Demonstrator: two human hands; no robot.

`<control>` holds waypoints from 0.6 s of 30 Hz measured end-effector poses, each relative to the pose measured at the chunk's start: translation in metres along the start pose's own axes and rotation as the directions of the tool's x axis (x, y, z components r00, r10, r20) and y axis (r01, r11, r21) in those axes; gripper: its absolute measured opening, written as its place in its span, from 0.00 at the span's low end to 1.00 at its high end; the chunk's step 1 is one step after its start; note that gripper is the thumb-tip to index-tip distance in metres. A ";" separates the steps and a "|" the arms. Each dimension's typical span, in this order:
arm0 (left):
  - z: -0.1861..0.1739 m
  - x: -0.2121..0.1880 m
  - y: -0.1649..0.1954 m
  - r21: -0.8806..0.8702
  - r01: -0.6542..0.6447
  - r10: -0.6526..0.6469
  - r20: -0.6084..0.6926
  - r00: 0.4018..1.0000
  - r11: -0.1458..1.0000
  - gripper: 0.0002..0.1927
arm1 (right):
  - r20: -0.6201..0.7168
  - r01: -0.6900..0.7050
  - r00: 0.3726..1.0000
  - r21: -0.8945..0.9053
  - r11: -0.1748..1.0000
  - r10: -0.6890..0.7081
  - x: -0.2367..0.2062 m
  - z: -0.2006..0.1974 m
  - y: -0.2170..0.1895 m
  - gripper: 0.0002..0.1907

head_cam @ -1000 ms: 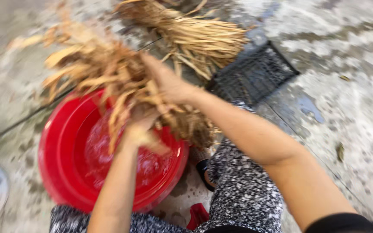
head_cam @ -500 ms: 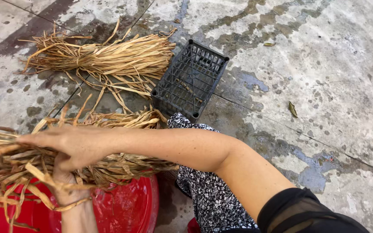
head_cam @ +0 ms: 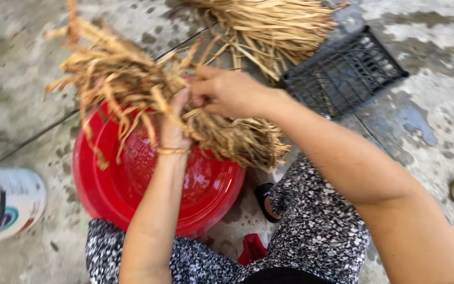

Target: The person sits on the ground and washes bundles of dried leaves in a red basin of water, dipping and swishing each bundle, then placing the washed bundle aside and taking the next dry bundle from the pile.

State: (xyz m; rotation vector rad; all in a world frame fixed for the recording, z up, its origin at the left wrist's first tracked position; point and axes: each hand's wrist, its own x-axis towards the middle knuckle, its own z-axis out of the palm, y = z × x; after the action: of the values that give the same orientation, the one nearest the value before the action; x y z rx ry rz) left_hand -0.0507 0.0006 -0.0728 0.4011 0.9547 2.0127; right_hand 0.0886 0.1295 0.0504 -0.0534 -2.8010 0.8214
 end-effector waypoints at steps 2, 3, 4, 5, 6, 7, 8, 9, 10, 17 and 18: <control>0.012 -0.004 0.000 0.018 -0.065 0.064 0.046 0.997 0.998 0.14 | 0.070 0.058 0.995 0.142 0.988 -0.068 -0.002 -0.013 0.009 0.09; 0.017 -0.005 0.002 0.026 -0.097 0.095 0.074 0.993 0.995 0.15 | 0.066 0.115 0.990 0.135 0.984 -0.124 -0.003 -0.019 0.013 0.09; 0.021 -0.005 0.005 0.053 -0.114 0.110 0.084 0.990 0.992 0.16 | 0.058 0.167 0.983 0.127 0.978 -0.175 -0.005 -0.025 0.018 0.09; 0.024 -0.005 0.008 0.079 -0.129 0.121 0.100 0.988 0.988 0.17 | 0.049 0.215 0.974 0.117 0.970 -0.222 -0.008 -0.030 0.022 0.09; 0.026 -0.005 0.011 0.103 -0.145 0.133 0.118 0.984 0.984 0.18 | 0.059 0.197 0.976 0.150 0.969 -0.208 -0.010 -0.035 0.025 0.09; 0.027 -0.004 0.015 0.149 -0.156 0.137 0.128 0.982 0.976 0.18 | 0.071 0.178 0.979 0.181 0.967 -0.194 -0.013 -0.039 0.028 0.09; 0.027 -0.003 0.020 0.195 -0.166 0.140 0.140 0.980 0.967 0.19 | 0.082 0.158 0.980 0.210 0.965 -0.179 -0.015 -0.043 0.031 0.09; 0.027 -0.002 0.023 0.242 -0.178 0.144 0.151 0.978 0.954 0.20 | 0.113 0.061 0.988 0.325 0.944 -0.102 -0.017 -0.046 0.035 0.09; 0.027 0.000 0.026 0.216 -0.170 0.139 0.151 0.979 0.961 0.21 | 0.152 -0.040 0.988 0.431 0.902 -0.029 -0.018 -0.048 0.039 0.08; 0.040 0.026 0.026 0.289 -0.266 0.248 0.099 0.964 0.920 0.21 | -0.014 -0.151 0.982 0.535 0.831 0.188 -0.016 -0.056 0.066 0.03; 0.044 0.033 0.026 0.312 -0.284 0.270 0.086 0.959 0.907 0.21 | -0.079 -0.127 0.976 0.544 0.829 0.202 -0.017 -0.058 0.067 0.04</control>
State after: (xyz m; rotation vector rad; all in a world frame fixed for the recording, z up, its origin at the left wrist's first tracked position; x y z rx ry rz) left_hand -0.0589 0.0394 -0.0268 0.7941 1.2651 2.0899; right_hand 0.1165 0.2146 0.0588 -0.2504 -2.3631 1.5548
